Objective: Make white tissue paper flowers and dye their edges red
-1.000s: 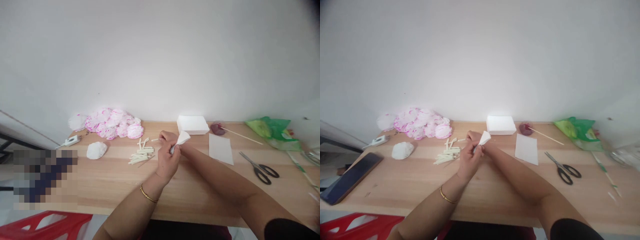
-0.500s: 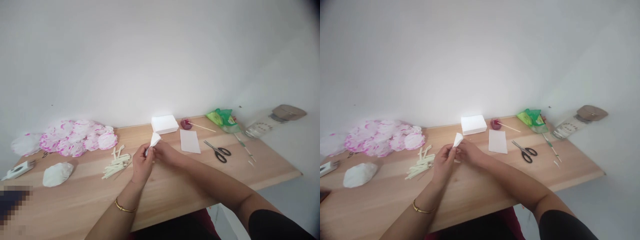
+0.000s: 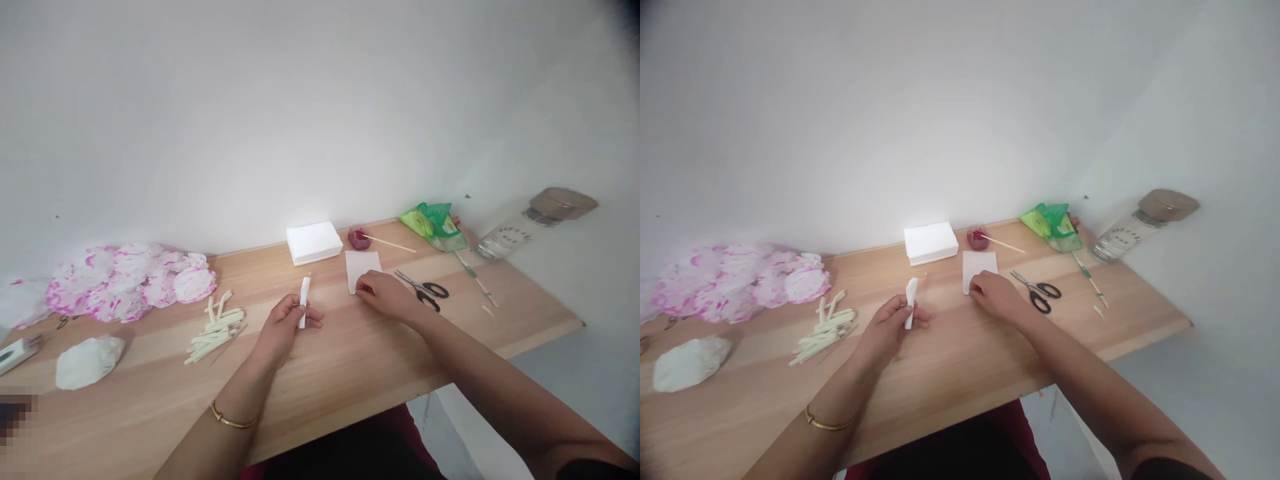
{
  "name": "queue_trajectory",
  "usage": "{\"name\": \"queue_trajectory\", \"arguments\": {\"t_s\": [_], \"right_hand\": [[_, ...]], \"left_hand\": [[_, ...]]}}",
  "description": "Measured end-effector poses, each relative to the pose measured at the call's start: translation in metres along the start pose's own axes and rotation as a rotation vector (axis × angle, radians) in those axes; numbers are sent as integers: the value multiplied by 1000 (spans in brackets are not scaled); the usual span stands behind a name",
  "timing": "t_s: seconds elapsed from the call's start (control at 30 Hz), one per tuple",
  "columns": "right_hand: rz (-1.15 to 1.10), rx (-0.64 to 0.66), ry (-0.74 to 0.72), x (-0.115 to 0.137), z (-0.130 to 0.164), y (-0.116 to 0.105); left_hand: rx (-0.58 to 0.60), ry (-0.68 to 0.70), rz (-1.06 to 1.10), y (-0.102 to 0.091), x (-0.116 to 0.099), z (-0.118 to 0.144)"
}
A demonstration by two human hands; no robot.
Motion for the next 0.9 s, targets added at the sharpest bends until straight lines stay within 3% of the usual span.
{"name": "queue_trajectory", "arguments": {"t_s": [0.13,0.23,0.4,0.6,0.73,0.9], "right_hand": [[-57,47,-81,18,-5,6],[-301,67,-118,41,-10,3],[-743,108,80,61,-21,14],[-998,216,103,79,-21,39],[-1050,233,117,81,-20,44],[-935,195,26,86,-19,44]], "left_hand": [[-175,42,-37,-27,1,-12],[-225,94,17,-34,-7,-14],[-111,71,188,-14,-13,-6],[-124,11,270,-8,-13,1],[-113,19,250,-5,-12,2],[-119,32,132,-2,-15,3]]}}
Point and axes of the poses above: each hand's wrist, its own z-axis away from the middle knuckle, its own y-axis out of the palm, x = y × z, the point moved 8 cm from there along -z, towards the middle knuckle, and after that the axes turned 6 degrees about y, right-handed, at the moved point
